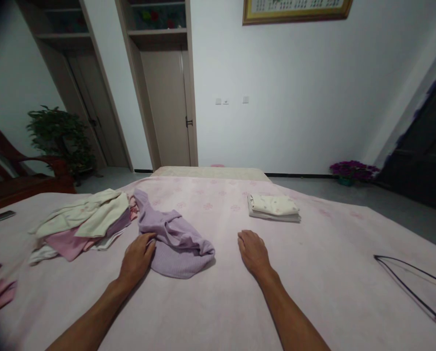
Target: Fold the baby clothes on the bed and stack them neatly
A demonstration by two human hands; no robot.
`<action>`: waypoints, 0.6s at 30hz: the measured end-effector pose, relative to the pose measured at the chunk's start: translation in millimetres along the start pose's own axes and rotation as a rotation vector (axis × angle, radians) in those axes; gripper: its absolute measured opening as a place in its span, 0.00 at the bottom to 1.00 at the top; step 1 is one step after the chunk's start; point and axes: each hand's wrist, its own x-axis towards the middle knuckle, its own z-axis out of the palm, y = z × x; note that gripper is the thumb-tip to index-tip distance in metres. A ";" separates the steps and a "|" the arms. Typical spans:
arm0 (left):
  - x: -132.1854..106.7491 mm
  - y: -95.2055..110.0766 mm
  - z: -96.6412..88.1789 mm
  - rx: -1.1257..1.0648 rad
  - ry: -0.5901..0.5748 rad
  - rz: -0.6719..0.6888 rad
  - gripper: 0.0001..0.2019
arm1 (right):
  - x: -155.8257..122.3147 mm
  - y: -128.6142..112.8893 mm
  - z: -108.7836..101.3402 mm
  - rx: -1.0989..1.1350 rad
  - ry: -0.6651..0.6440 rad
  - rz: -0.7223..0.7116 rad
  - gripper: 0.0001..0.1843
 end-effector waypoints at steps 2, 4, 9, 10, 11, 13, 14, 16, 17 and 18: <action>-1.0 -6.6 6.2 0.080 -0.015 -0.014 0.15 | -0.3 -1.5 -0.4 -0.028 0.000 -0.008 0.18; -0.3 -8.2 9.7 0.122 -0.025 -0.023 0.15 | -0.4 -2.3 -1.3 -0.041 -0.002 -0.010 0.17; 1.2 -7.8 10.4 0.128 -0.044 -0.038 0.16 | -0.3 -4.9 -3.7 -0.057 0.002 -0.013 0.16; 0.8 -8.3 10.1 0.127 -0.046 -0.039 0.16 | -0.3 -5.6 -4.0 -0.058 0.000 -0.011 0.16; 0.3 -9.0 9.9 0.128 -0.047 -0.038 0.16 | -0.2 -6.2 -4.2 -0.058 0.000 -0.009 0.16; -0.8 -10.2 9.5 0.129 -0.052 -0.029 0.16 | -0.1 -7.0 -4.5 -0.058 0.005 -0.006 0.16; -1.3 -10.6 9.4 0.131 -0.054 -0.022 0.17 | 0.0 -7.2 -4.5 -0.059 0.008 -0.004 0.16; -2.0 -11.1 9.3 0.137 -0.058 -0.012 0.17 | 0.1 -7.2 -4.4 -0.060 0.005 -0.002 0.16; -2.3 -11.2 9.3 0.138 -0.061 -0.009 0.17 | 0.1 -7.0 -4.3 -0.059 0.002 -0.001 0.16; -2.5 -11.2 9.4 0.138 -0.062 -0.008 0.17 | 0.1 -6.6 -4.0 -0.059 -0.001 0.001 0.16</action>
